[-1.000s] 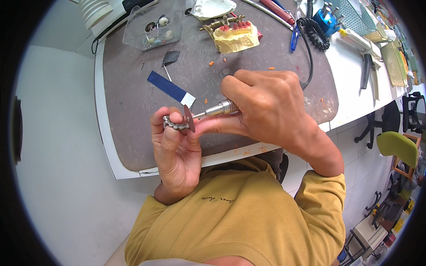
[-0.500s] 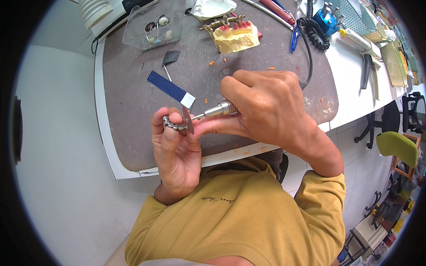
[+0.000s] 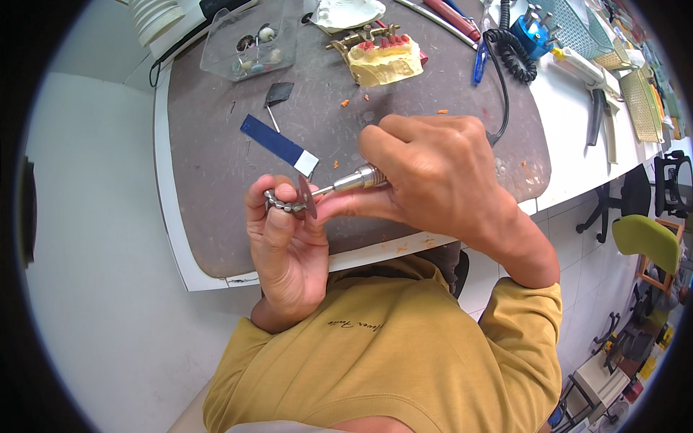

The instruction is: The person uses a rotary tool with a grinding disc to smooth and shape a metal dental wire frame. They periodically test the fit of the frame on a dental cast and use a pair of pliers to bend and adjust the wire.

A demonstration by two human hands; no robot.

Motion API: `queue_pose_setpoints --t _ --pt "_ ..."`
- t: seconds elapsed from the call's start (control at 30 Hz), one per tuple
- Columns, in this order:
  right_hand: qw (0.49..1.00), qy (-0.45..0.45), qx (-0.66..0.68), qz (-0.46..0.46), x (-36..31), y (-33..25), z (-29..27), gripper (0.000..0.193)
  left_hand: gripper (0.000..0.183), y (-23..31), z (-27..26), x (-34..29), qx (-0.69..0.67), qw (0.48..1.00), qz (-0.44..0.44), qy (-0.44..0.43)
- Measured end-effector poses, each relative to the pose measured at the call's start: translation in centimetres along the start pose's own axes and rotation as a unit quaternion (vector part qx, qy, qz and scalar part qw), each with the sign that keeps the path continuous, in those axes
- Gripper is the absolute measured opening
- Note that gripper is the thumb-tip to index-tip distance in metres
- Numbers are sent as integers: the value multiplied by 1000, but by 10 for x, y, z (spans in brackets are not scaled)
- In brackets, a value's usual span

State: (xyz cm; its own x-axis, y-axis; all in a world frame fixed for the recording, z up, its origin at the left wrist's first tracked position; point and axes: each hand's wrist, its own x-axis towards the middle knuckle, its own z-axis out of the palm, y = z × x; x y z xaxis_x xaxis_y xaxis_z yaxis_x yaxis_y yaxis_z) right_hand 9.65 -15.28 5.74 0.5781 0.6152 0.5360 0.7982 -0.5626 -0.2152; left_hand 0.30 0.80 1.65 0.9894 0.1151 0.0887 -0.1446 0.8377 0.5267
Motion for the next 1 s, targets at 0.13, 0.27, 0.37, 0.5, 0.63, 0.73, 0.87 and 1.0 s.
queue_pose_setpoints --t 0.13,0.27,0.37,0.5,0.63,0.73,0.87,1.0 --pt "1000 11 0 2 -1 1 2 63 31 -5 -3 -1 19 999 34 5" --pt "1000 5 -3 10 -1 1 0 63 32 -6 -3 2 41 997 53 -34" --pt "1000 3 -3 9 -1 2 1 63 32 -6 -4 1 43 997 58 -35" --pt "1000 -6 -9 0 -1 1 0 63 32 -7 -5 0 52 996 61 -31" --pt "1000 2 -6 4 -1 1 0 64 32 -6 -4 1 51 997 58 -33" --pt "1000 -9 -1 -5 0 2 0 63 31 -7 -4 0 48 997 58 -29" --pt "1000 8 -1 -3 -1 2 0 63 31 -6 -2 0 51 997 51 -20" --pt "1000 6 3 -11 0 1 1 63 31 -4 1 -1 46 998 32 7"
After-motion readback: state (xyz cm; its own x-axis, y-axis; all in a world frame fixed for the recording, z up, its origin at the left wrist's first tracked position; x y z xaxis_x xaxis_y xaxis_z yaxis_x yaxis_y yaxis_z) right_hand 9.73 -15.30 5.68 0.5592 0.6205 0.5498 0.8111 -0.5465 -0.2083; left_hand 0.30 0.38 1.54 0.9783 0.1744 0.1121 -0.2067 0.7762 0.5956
